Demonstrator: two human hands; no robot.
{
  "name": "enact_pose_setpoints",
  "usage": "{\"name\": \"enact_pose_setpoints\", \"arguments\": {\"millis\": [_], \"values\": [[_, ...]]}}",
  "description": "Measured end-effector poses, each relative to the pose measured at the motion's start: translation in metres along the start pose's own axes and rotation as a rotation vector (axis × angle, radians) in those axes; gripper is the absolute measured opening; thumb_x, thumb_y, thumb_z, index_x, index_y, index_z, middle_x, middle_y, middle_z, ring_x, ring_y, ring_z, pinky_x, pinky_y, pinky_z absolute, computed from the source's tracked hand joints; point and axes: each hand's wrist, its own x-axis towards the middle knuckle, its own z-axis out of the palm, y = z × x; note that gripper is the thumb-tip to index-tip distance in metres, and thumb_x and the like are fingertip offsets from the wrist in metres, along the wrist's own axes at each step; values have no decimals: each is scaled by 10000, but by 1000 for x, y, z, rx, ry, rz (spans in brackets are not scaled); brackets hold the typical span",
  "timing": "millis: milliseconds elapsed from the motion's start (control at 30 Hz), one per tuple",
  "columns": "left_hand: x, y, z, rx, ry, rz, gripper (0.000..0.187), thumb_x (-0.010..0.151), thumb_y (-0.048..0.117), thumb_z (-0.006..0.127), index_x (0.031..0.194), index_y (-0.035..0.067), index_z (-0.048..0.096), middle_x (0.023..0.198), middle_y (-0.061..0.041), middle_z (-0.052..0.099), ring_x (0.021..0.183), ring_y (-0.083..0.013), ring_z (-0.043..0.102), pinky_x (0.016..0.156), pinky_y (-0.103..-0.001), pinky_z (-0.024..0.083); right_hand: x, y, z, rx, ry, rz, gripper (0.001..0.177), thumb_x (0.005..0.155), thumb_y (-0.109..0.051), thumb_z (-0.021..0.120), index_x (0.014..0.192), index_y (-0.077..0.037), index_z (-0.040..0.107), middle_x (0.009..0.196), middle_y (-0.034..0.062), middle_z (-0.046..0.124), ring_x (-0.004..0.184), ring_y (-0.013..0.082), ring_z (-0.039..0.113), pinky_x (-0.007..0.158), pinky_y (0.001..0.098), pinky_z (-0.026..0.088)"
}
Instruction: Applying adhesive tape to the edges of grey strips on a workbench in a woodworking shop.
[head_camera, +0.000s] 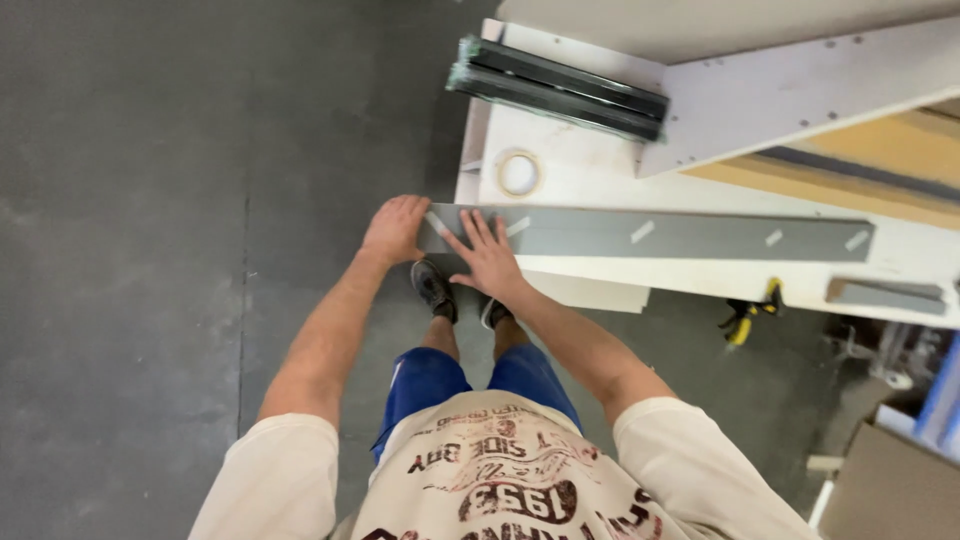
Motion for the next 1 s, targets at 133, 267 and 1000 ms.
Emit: {"name": "enact_pose_setpoints", "arguments": {"millis": [133,267,1000], "values": [[3,-7,15,-30,49,67,1209,489,448,961,1510,42,457,1421,-172,558,1380,-329,516,1206,-466,374,-17,-3,-1,-62,45,74,953,804,-699,720,1581,-244,409,1663,228,277,1540,424,261,1171,713,208],[-2,-6,14,85,51,44,1234,488,478,963,1533,71,446,1452,-137,551,1401,-295,511,1214,-458,374,-78,-13,1,-7,80,146,1037,762,-746,684,1589,-196,386,1681,210,262,1523,424,307,1174,684,264],[102,348,4,151,-122,158,1012,743,500,858,1540,40,437,1611,-139,377,1528,-317,353,1274,-484,273,-458,233,99,704,-151,1070,553,947,-611,604,1387,-277,650,1335,45,709,1250,297,660,1040,480,541]]}}
